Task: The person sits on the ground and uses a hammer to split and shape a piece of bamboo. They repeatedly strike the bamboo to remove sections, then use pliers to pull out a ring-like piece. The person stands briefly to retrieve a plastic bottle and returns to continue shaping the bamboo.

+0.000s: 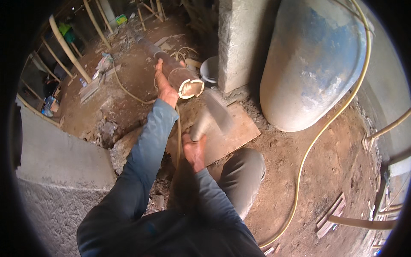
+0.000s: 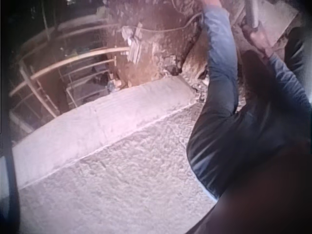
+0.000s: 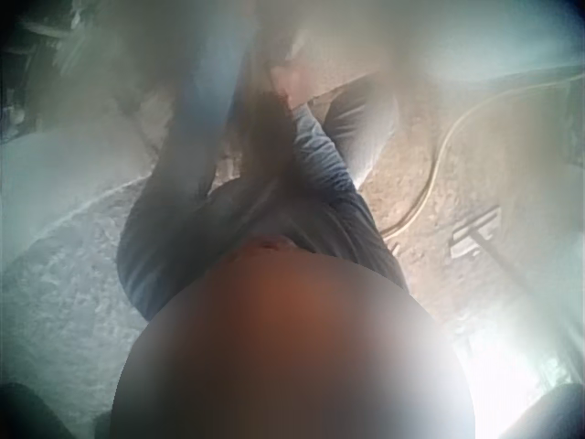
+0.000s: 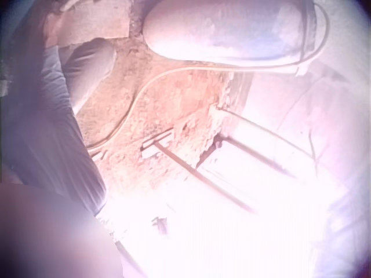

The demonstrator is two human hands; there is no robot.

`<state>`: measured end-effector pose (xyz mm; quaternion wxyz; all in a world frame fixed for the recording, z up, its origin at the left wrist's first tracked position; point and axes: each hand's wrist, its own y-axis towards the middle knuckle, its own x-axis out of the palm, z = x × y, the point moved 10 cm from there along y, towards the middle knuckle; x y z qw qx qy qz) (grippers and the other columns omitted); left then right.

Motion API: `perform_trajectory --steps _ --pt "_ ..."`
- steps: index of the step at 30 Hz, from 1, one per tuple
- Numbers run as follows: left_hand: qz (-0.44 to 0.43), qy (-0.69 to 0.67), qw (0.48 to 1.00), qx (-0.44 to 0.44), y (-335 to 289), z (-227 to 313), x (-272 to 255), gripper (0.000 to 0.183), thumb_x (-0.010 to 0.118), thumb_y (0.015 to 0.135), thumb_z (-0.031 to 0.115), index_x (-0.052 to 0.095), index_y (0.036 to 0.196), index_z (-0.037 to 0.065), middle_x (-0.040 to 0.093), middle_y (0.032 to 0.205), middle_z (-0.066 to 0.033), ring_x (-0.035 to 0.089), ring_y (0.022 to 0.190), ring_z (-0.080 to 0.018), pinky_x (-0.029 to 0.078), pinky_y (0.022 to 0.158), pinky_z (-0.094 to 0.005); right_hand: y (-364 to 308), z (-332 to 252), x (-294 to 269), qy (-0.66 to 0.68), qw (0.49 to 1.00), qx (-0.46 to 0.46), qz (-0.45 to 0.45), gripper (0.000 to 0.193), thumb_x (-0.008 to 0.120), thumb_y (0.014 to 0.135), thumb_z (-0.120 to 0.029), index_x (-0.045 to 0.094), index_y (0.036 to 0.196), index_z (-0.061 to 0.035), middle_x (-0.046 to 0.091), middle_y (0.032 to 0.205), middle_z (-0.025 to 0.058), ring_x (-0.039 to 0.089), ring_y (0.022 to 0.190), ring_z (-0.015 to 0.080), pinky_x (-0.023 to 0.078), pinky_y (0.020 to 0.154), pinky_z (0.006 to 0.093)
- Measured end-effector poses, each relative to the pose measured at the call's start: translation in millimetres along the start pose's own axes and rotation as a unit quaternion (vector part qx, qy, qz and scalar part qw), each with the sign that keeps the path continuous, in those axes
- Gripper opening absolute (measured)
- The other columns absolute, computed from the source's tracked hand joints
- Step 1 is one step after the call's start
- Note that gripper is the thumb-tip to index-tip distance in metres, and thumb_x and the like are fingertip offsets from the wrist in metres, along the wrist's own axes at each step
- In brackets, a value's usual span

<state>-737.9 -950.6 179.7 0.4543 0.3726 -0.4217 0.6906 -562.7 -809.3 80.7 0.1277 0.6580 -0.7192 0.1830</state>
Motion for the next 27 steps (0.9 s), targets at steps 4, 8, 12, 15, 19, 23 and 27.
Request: perform_trajectory --steps 4,8,12,15,19,23,27 --pt "-0.028 0.063 0.998 0.013 12 -17 0 0.059 0.070 0.087 0.059 0.062 0.121 0.011 0.067 0.106 -0.0093 0.069 0.088 -0.0294 0.060 0.077 -0.0458 -22 -38 -28 0.011 0.994 0.107 -0.024 0.009 0.065 0.095 -0.009 0.060 0.089 -0.0040 0.056 0.065 0.0004 0.054 0.052 0.0118 0.041 0.044 0.0273" --pt "0.000 0.186 0.983 -0.002 29 -53 -96 0.071 0.064 0.090 0.064 0.055 0.131 0.007 0.066 0.116 -0.0184 0.067 0.096 -0.0354 0.058 0.080 -0.0532 -63 -131 -121 0.025 0.993 0.116 0.024 0.018 0.068 0.098 -0.016 0.063 0.098 0.0007 0.058 0.066 0.0034 0.051 0.047 0.0114 0.042 0.044 0.0268" --pt "-0.016 0.308 0.949 -0.058 25 -107 -202 0.097 0.055 0.090 0.073 0.029 0.161 0.014 0.040 0.154 -0.0165 0.042 0.138 -0.0401 0.041 0.110 -0.0593 -114 -138 -271 -0.147 0.963 0.150 0.171 0.020 0.066 0.100 -0.020 0.061 0.092 -0.0023 0.058 0.066 0.0049 0.056 0.055 0.0119 0.041 0.047 0.0314" --pt "0.004 0.336 0.941 -0.041 48 -117 -305 0.095 0.057 0.089 0.073 0.035 0.159 0.014 0.031 0.165 -0.0097 0.031 0.150 -0.0337 0.034 0.119 -0.0587 -183 -91 -391 -0.428 0.825 0.164 0.331 0.033 0.072 0.091 -0.027 0.061 0.091 0.0034 0.063 0.070 0.0216 0.064 0.066 0.0345 0.050 0.065 0.0485" --pt "0.126 0.340 0.915 -0.175 45 -155 -425 0.082 0.063 0.089 0.068 0.052 0.149 0.013 0.053 0.151 -0.0095 0.051 0.138 -0.0291 0.042 0.116 -0.0497 -334 6 -499 -0.519 0.665 0.301 0.444 0.035 0.073 0.085 -0.029 0.065 0.101 0.0013 0.069 0.091 0.0302 0.069 0.090 0.0486 0.054 0.080 0.0562" --pt "0.175 0.525 0.812 -0.187 30 -146 -458 0.086 0.063 0.089 0.068 0.049 0.151 0.010 0.055 0.150 -0.0117 0.055 0.135 -0.0319 0.042 0.116 -0.0461 -400 44 -536 -0.564 0.600 0.344 0.451 0.050 0.077 0.085 -0.037 0.063 0.118 -0.0025 0.069 0.108 0.0262 0.068 0.104 0.0458 0.053 0.088 0.0556" --pt "0.149 0.564 0.782 -0.218 18 -132 -494 0.086 0.048 0.098 0.068 0.034 0.160 0.011 0.034 0.163 -0.0080 0.033 0.148 -0.0270 0.024 0.124 -0.0407 -312 6 -526 -0.659 0.600 0.229 0.392 0.062 0.077 0.090 -0.038 0.058 0.136 -0.0022 0.070 0.112 0.0196 0.069 0.102 0.0349 0.055 0.082 0.0477"
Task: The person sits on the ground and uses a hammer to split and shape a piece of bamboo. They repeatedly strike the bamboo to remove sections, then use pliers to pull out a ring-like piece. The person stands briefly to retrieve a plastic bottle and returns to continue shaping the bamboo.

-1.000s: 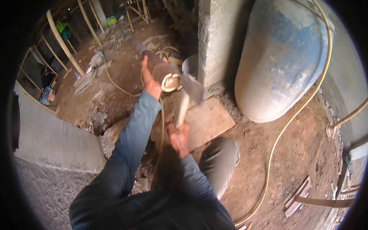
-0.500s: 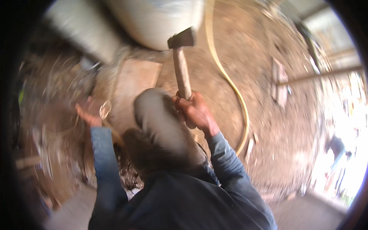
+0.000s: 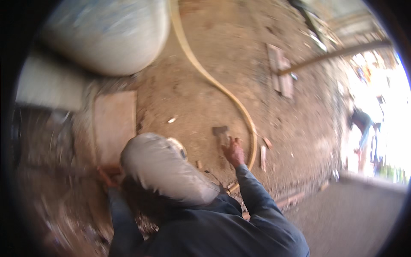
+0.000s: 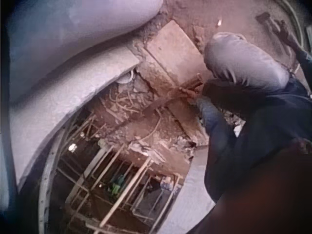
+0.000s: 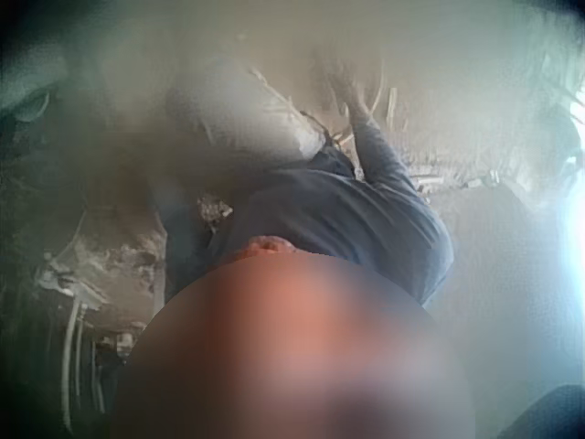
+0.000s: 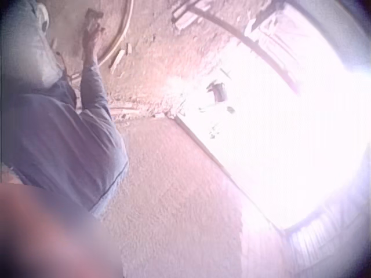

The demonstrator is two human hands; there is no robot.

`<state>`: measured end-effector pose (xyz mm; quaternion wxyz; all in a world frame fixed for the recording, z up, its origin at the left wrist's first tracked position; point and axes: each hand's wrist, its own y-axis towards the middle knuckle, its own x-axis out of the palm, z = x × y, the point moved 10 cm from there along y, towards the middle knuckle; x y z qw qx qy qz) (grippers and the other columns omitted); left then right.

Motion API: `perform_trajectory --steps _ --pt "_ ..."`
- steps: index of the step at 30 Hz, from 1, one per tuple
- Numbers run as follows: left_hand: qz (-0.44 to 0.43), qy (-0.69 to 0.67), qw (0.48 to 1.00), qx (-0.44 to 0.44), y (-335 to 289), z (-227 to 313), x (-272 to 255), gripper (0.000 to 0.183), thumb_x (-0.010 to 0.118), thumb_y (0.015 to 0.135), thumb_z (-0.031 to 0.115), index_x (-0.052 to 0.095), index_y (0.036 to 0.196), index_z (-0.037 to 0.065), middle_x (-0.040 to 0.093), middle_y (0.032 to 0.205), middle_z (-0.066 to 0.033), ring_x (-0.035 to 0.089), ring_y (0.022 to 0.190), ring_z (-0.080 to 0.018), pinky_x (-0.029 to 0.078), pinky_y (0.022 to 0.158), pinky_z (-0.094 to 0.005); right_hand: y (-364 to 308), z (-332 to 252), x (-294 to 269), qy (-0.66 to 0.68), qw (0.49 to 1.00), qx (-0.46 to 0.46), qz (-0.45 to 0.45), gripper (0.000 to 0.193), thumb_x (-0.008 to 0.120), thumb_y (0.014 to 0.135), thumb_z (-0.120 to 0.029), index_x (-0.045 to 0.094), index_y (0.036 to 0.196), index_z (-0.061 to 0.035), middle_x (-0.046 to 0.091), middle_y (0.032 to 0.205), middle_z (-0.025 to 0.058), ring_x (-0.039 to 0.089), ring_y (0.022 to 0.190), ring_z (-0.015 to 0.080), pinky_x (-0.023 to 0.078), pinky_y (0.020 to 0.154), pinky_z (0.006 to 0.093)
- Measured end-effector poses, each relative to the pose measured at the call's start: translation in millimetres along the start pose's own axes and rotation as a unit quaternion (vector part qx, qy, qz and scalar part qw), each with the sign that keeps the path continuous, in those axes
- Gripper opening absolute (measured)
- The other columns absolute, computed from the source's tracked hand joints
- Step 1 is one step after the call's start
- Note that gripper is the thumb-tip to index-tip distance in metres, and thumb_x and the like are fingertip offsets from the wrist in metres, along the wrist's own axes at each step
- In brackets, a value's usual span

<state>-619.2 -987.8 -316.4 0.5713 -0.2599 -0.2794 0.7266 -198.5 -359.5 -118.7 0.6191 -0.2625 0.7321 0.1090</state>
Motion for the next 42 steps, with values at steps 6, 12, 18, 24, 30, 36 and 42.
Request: perform_trajectory --steps 6,12,18,24,30,36,42 --pt "-0.077 -0.025 0.991 0.105 -50 54 36 0.078 0.057 0.099 0.055 0.035 0.162 0.015 0.035 0.166 -0.0021 0.030 0.152 -0.0199 0.024 0.123 -0.0394 42 -193 -53 0.461 0.867 -0.047 -0.182 0.050 0.069 0.101 -0.032 0.062 0.134 0.0048 0.070 0.106 0.0092 0.067 0.094 0.0177 0.055 0.082 0.0326" --pt "0.000 -0.225 0.974 -0.037 -51 24 57 0.073 0.082 0.083 0.051 0.054 0.139 0.016 0.062 0.132 -0.0089 0.068 0.114 -0.0267 0.056 0.088 -0.0486 17 -327 -130 0.491 0.805 -0.263 -0.203 0.045 0.065 0.103 -0.032 0.066 0.126 0.0061 0.070 0.109 0.0121 0.065 0.100 0.0211 0.052 0.094 0.0357" --pt "0.041 -0.286 0.957 -0.017 -37 11 68 0.070 0.083 0.082 0.045 0.055 0.137 0.012 0.070 0.113 -0.0145 0.071 0.098 -0.0291 0.058 0.085 -0.0507 27 -260 -118 0.412 0.885 -0.172 -0.134 0.048 0.055 0.104 -0.040 0.070 0.113 0.0050 0.071 0.104 0.0151 0.064 0.094 0.0219 0.050 0.088 0.0362" --pt "0.119 -0.271 0.954 0.041 -7 -15 56 0.061 0.081 0.081 0.048 0.067 0.125 0.009 0.071 0.109 -0.0077 0.067 0.097 -0.0225 0.052 0.091 -0.0409 -30 -327 -191 0.322 0.905 -0.277 -0.007 0.070 0.051 0.102 -0.054 0.060 0.129 0.0104 0.062 0.127 0.0271 0.059 0.117 0.0403 0.041 0.107 0.0502" --pt "0.126 -0.220 0.967 -0.019 -26 8 59 0.074 0.082 0.081 0.045 0.062 0.130 -0.006 0.066 0.125 -0.0127 0.062 0.111 -0.0255 0.048 0.095 -0.0389 -64 -398 -190 0.265 0.848 -0.459 -0.014 0.066 0.054 0.101 -0.053 0.059 0.129 0.0069 0.058 0.123 0.0255 0.057 0.115 0.0419 0.042 0.102 0.0541" --pt "0.166 -0.230 0.959 0.027 -60 35 62 0.052 0.083 0.083 0.037 0.069 0.109 -0.006 0.064 0.087 -0.0055 0.055 0.070 -0.0163 0.044 0.062 -0.0370 -55 -429 -182 0.217 0.828 -0.510 -0.087 0.065 0.056 0.102 -0.051 0.056 0.134 0.0053 0.056 0.128 0.0240 0.055 0.120 0.0393 0.040 0.106 0.0523" --pt "0.216 -0.212 0.953 0.030 -54 33 71 0.041 0.082 0.084 0.033 0.072 0.098 -0.004 0.067 0.080 -0.0047 0.058 0.067 -0.0149 0.046 0.060 -0.0368 -50 -430 -176 0.184 0.826 -0.477 -0.236 0.064 0.057 0.101 -0.051 0.057 0.131 0.0055 0.057 0.125 0.0230 0.056 0.116 0.0389 0.041 0.103 0.0526"
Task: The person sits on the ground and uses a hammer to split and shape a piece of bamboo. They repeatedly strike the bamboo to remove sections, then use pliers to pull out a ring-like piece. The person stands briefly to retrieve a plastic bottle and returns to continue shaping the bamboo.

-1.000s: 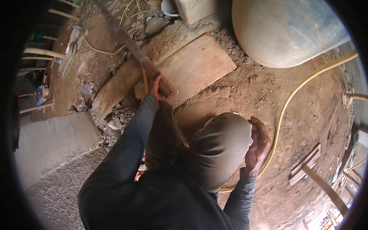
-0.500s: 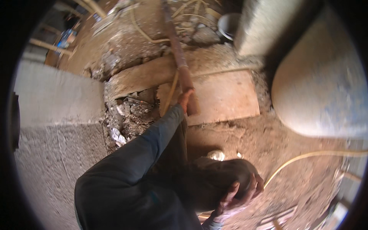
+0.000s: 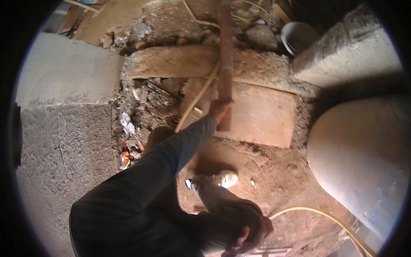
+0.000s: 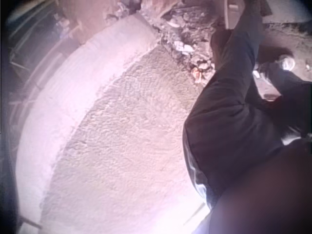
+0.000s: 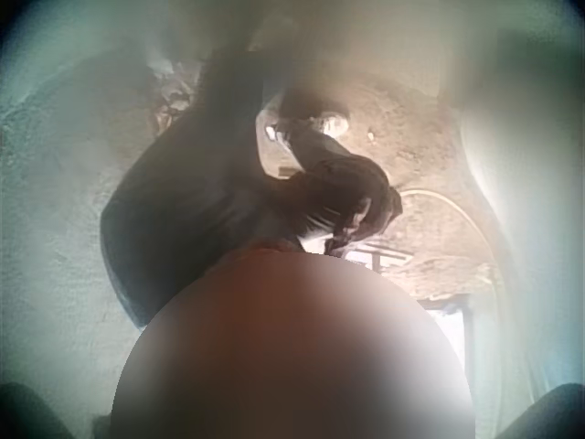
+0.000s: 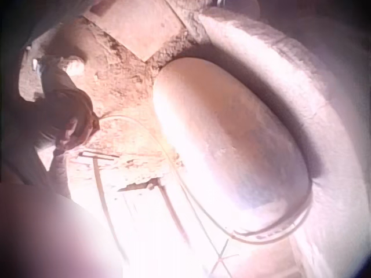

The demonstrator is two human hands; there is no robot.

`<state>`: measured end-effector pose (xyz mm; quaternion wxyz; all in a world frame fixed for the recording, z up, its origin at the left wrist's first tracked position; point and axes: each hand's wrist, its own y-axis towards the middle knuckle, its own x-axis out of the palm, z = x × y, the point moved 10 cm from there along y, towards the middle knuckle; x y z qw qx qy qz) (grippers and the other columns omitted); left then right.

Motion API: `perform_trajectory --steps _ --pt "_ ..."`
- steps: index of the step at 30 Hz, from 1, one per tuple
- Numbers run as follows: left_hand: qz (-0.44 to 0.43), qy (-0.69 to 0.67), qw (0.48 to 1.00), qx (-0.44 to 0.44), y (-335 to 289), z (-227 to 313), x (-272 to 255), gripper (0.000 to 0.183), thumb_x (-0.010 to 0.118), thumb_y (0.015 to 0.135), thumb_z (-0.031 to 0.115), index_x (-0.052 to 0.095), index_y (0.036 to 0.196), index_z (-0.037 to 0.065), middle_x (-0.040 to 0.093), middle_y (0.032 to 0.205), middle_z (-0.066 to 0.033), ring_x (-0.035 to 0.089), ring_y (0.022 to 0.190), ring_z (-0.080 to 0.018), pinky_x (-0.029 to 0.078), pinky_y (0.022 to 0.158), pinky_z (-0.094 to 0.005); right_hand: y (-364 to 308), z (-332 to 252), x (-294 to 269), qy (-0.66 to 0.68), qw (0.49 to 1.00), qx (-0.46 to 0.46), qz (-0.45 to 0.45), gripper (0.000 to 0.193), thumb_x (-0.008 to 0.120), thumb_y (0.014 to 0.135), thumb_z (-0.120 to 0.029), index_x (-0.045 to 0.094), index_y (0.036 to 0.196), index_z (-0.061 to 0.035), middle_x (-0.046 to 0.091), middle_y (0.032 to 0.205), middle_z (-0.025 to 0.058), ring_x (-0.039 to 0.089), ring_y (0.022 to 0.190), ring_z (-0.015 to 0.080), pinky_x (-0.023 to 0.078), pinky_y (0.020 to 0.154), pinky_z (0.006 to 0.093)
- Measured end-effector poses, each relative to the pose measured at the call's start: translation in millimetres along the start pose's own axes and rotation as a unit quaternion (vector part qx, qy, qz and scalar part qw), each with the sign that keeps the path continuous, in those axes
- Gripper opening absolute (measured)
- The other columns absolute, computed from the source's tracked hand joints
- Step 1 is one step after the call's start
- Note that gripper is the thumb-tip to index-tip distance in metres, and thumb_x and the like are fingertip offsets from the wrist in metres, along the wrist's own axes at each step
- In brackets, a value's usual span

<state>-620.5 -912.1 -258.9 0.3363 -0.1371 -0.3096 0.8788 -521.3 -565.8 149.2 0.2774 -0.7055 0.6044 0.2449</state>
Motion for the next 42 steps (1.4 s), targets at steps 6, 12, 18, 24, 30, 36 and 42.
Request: perform_trajectory --steps 6,12,18,24,30,36,42 --pt "-0.056 0.231 0.971 -0.027 -32 54 1 0.063 0.073 0.085 0.054 0.069 0.121 0.003 0.073 0.107 -0.0166 0.071 0.097 -0.0255 0.055 0.084 -0.0411 -16 3 -13 -0.033 0.997 0.055 -0.052 0.050 0.064 0.093 -0.040 0.067 0.113 0.0053 0.063 0.108 0.0245 0.062 0.101 0.0423 0.049 0.090 0.0526" --pt "0.080 0.213 0.972 -0.057 -126 52 -92 0.076 0.074 0.088 0.056 0.053 0.138 0.003 0.062 0.126 -0.0143 0.065 0.089 -0.0236 0.055 0.082 -0.0438 -48 -19 0 -0.043 0.979 0.100 -0.173 0.041 0.067 0.091 -0.031 0.069 0.111 0.0049 0.066 0.108 0.0245 0.064 0.102 0.0420 0.049 0.092 0.0506" --pt "-0.258 -0.311 0.908 -0.112 -387 242 -34 0.036 0.064 0.104 0.027 0.058 0.129 0.002 0.058 0.105 -0.0036 0.042 0.070 -0.0027 0.037 0.056 -0.0169 -74 -32 -1 -0.098 0.957 0.168 -0.214 0.035 0.068 0.095 -0.027 0.071 0.114 0.0019 0.067 0.110 0.0233 0.062 0.108 0.0400 0.049 0.097 0.0488" --pt "-0.545 -0.488 0.662 0.165 -597 579 -40 0.038 0.066 0.102 0.034 0.063 0.119 0.000 0.057 0.104 -0.0053 0.041 0.079 -0.0058 0.036 0.065 -0.0208 -69 -98 -2 -0.022 0.949 0.065 -0.309 0.035 0.070 0.095 -0.030 0.072 0.117 -0.0026 0.071 0.101 0.0204 0.066 0.102 0.0350 0.052 0.090 0.0461" --pt "-0.634 -0.491 0.541 0.253 -689 750 -57 0.038 0.066 0.102 0.035 0.063 0.117 0.000 0.057 0.103 -0.0056 0.042 0.078 -0.0066 0.037 0.065 -0.0218 -10 -86 -32 0.025 0.932 0.204 -0.299 0.034 0.070 0.095 -0.029 0.074 0.118 -0.0044 0.075 0.097 0.0154 0.071 0.096 0.0251 0.054 0.083 0.0398" --pt "-0.636 -0.521 0.483 0.301 -685 845 -87 0.038 0.066 0.102 0.036 0.062 0.115 0.000 0.057 0.101 -0.0058 0.044 0.077 -0.0075 0.038 0.064 -0.0228 24 -45 -51 -0.073 0.890 0.265 -0.363 0.032 0.069 0.096 -0.027 0.074 0.120 -0.0061 0.077 0.098 0.0127 0.075 0.093 0.0179 0.055 0.080 0.0329" --pt "-0.622 -0.528 0.480 0.323 -579 925 -122 0.038 0.066 0.102 0.036 0.062 0.114 0.001 0.057 0.100 -0.0061 0.045 0.076 -0.0084 0.039 0.064 -0.0239 99 -131 29 -0.084 0.862 0.293 -0.405 0.033 0.067 0.098 -0.026 0.072 0.123 -0.0056 0.075 0.101 0.0115 0.073 0.094 0.0172 0.055 0.082 0.0318"
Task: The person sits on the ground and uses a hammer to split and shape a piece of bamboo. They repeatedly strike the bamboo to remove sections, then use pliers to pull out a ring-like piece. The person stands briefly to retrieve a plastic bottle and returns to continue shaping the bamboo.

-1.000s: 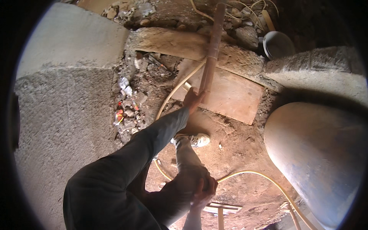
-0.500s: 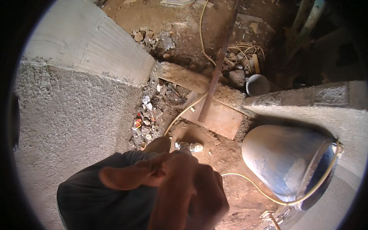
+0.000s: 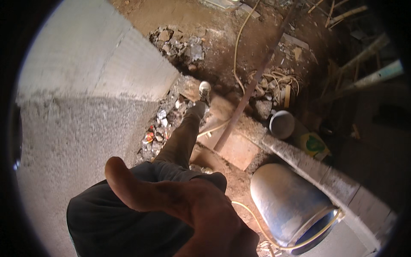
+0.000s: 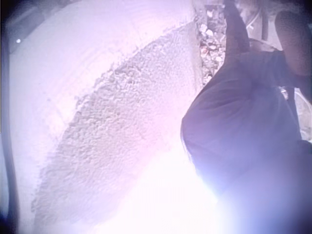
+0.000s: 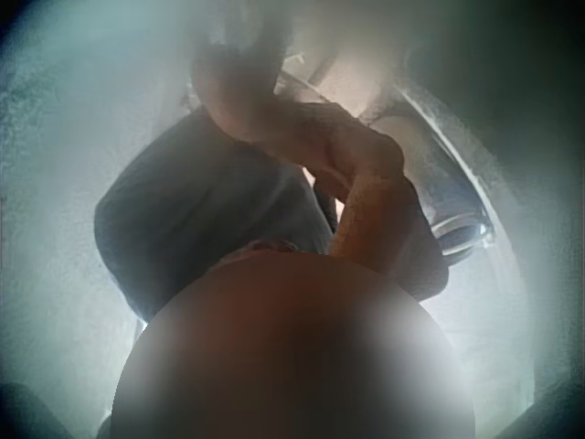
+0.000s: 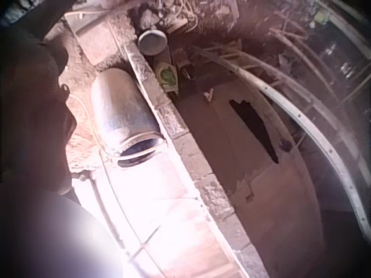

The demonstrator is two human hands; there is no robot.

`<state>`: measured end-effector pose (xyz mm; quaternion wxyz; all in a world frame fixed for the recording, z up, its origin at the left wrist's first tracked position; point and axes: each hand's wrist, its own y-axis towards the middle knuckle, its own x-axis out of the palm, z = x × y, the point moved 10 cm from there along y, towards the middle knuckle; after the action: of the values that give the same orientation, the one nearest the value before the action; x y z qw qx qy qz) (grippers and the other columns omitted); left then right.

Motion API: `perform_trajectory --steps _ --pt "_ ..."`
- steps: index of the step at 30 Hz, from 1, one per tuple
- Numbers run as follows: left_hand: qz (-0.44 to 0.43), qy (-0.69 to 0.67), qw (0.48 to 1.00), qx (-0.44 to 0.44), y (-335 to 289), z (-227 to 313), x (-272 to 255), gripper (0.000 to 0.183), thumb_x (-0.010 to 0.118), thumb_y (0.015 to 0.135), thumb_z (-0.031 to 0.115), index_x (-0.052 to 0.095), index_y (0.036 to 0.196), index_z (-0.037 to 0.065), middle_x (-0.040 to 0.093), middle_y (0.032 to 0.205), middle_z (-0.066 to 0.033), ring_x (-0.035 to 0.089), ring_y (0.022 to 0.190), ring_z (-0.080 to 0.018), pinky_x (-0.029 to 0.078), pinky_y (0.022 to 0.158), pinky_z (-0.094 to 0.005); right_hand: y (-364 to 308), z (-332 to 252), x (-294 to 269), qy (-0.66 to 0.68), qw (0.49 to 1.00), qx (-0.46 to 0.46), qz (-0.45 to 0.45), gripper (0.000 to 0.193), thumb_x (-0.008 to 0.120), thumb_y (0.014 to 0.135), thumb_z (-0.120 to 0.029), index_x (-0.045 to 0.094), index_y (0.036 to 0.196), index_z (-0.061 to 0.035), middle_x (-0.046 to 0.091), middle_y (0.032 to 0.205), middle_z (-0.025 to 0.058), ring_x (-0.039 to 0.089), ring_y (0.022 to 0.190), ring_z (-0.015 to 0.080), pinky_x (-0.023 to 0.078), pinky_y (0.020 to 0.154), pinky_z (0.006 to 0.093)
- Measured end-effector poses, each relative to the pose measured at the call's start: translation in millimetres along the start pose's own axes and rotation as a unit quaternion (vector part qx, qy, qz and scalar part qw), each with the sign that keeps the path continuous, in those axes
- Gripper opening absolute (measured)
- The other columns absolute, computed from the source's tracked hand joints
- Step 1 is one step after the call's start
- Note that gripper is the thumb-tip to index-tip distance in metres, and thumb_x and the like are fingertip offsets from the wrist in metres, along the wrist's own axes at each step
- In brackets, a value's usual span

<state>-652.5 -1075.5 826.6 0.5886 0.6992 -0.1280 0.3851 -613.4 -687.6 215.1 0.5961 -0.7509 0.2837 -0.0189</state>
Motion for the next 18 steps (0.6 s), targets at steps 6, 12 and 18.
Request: perform_trajectory --steps 6,12,18 --pt "0.015 0.023 0.999 0.025 83 150 -127 0.038 0.066 0.102 0.037 0.061 0.112 0.001 0.057 0.099 -0.0063 0.047 0.075 -0.0092 0.040 0.064 -0.0249 69 -281 23 0.051 0.997 -0.053 -0.038 0.034 0.065 0.100 -0.027 0.069 0.125 -0.0047 0.072 0.103 0.0095 0.070 0.096 0.0165 0.055 0.083 0.0321" --pt "0.049 0.051 0.997 0.035 154 274 -194 0.038 0.066 0.101 0.038 0.060 0.110 0.001 0.057 0.098 -0.0066 0.048 0.074 -0.0101 0.042 0.063 -0.0259 89 -529 14 0.132 0.981 -0.126 -0.071 0.036 0.062 0.101 -0.027 0.067 0.128 -0.0038 0.069 0.104 0.0076 0.067 0.098 0.0159 0.055 0.084 0.0325" --pt "0.027 -0.027 0.998 0.059 222 319 -187 0.038 0.066 0.101 0.038 0.060 0.109 0.002 0.057 0.097 -0.0068 0.049 0.073 -0.0109 0.043 0.063 -0.0269 48 -750 2 0.174 0.943 -0.263 -0.105 0.037 0.060 0.103 -0.028 0.064 0.130 -0.0028 0.067 0.105 0.0057 0.065 0.099 0.0152 0.055 0.085 0.0328"
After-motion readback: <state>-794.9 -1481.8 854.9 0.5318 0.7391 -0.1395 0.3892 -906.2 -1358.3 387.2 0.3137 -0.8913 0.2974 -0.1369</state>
